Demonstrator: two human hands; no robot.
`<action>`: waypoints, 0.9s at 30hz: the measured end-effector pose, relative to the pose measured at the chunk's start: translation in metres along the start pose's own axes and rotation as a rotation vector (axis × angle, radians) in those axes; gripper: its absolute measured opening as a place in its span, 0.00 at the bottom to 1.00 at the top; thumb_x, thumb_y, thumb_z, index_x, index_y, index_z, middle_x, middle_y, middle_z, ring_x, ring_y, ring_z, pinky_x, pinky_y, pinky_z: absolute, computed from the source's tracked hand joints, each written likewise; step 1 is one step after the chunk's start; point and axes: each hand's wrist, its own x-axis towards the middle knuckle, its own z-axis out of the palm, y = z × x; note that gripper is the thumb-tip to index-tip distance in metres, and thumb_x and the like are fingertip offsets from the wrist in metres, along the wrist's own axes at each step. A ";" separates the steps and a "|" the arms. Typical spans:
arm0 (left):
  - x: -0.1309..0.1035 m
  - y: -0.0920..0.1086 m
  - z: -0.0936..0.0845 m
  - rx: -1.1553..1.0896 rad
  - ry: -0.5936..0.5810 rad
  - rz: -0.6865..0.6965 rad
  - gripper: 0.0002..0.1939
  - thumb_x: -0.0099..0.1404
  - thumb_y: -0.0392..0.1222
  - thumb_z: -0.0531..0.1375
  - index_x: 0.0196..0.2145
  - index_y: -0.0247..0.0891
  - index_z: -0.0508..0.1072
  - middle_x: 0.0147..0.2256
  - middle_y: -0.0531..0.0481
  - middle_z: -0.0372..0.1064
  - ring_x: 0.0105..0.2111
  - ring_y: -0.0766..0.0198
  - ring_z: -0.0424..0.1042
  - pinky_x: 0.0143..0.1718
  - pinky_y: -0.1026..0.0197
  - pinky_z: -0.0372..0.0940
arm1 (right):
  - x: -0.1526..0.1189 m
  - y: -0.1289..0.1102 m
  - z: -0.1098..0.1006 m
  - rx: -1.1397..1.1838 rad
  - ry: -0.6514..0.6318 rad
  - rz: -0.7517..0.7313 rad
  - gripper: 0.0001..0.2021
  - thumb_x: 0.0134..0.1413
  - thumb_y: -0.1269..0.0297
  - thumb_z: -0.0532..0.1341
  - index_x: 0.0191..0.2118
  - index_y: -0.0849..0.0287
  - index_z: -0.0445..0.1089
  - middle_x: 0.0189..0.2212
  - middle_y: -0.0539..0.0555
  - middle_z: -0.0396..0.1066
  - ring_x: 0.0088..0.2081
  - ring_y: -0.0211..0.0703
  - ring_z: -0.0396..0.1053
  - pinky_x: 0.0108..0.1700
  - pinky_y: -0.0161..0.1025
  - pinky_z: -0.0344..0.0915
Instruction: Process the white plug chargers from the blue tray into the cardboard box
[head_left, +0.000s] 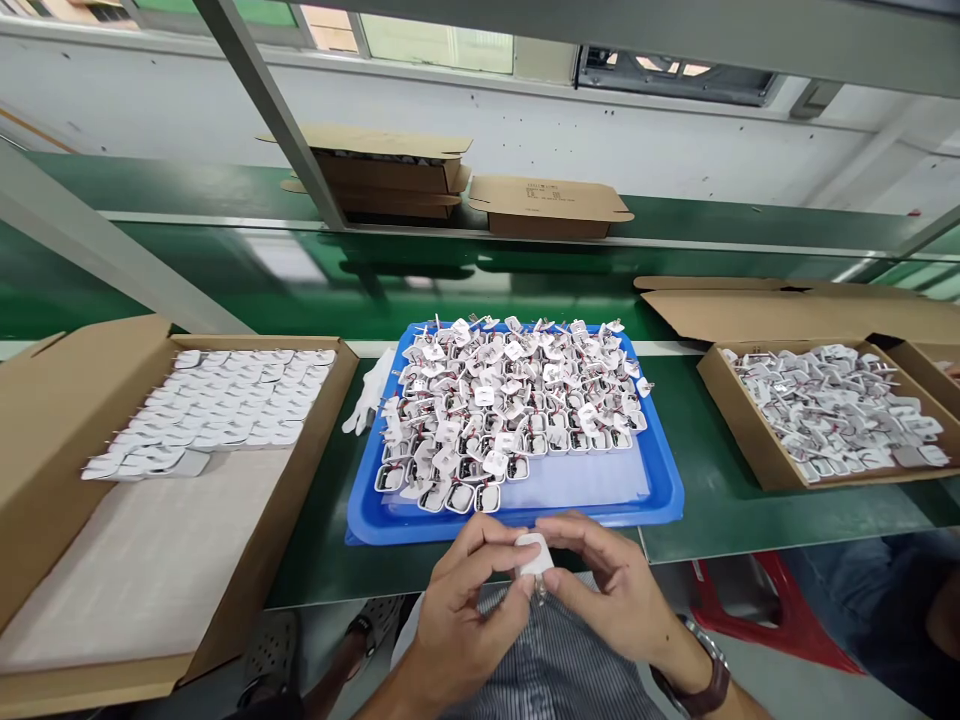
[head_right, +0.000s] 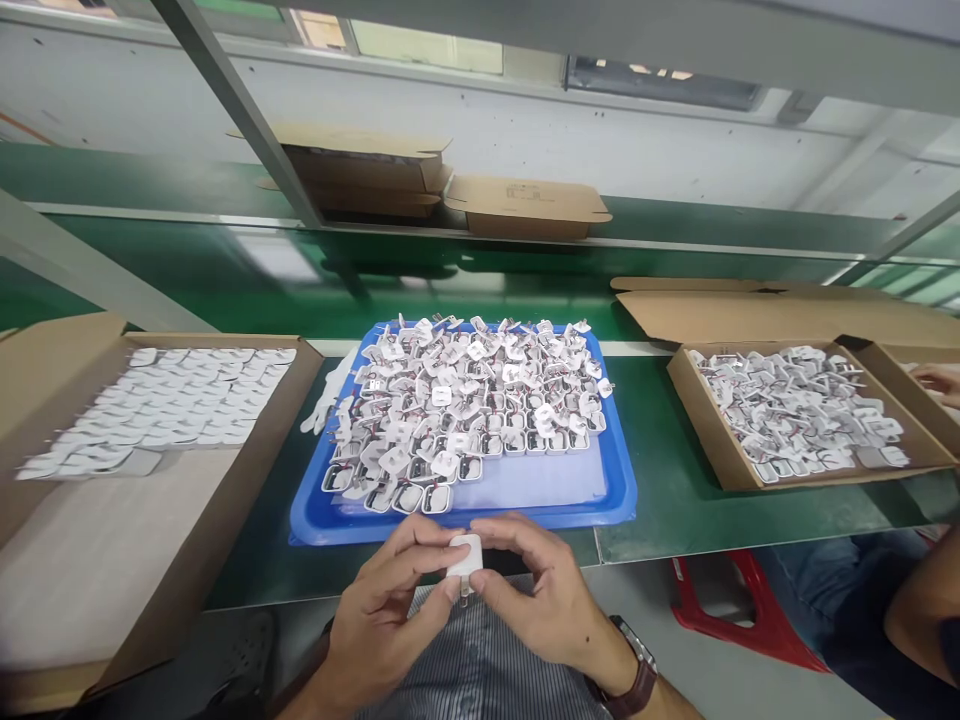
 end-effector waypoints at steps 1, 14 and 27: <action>0.000 0.000 0.000 0.000 -0.004 -0.004 0.19 0.66 0.27 0.62 0.49 0.46 0.81 0.39 0.48 0.73 0.39 0.62 0.76 0.40 0.61 0.75 | 0.001 0.000 0.000 -0.023 0.016 -0.015 0.17 0.62 0.69 0.68 0.56 0.50 0.77 0.49 0.56 0.80 0.51 0.44 0.81 0.54 0.43 0.79; -0.005 0.003 0.003 0.308 0.029 0.083 0.19 0.64 0.40 0.71 0.51 0.41 0.72 0.49 0.41 0.74 0.44 0.55 0.79 0.43 0.57 0.79 | 0.004 0.008 0.005 0.132 0.245 0.202 0.20 0.57 0.57 0.73 0.54 0.53 0.77 0.43 0.55 0.82 0.36 0.40 0.81 0.43 0.38 0.81; 0.010 0.006 -0.062 0.571 0.422 0.229 0.15 0.65 0.30 0.66 0.48 0.40 0.73 0.44 0.44 0.76 0.45 0.56 0.78 0.49 0.54 0.75 | -0.017 0.022 0.029 -0.025 0.214 0.098 0.12 0.59 0.49 0.70 0.44 0.48 0.82 0.38 0.56 0.84 0.38 0.49 0.83 0.40 0.35 0.80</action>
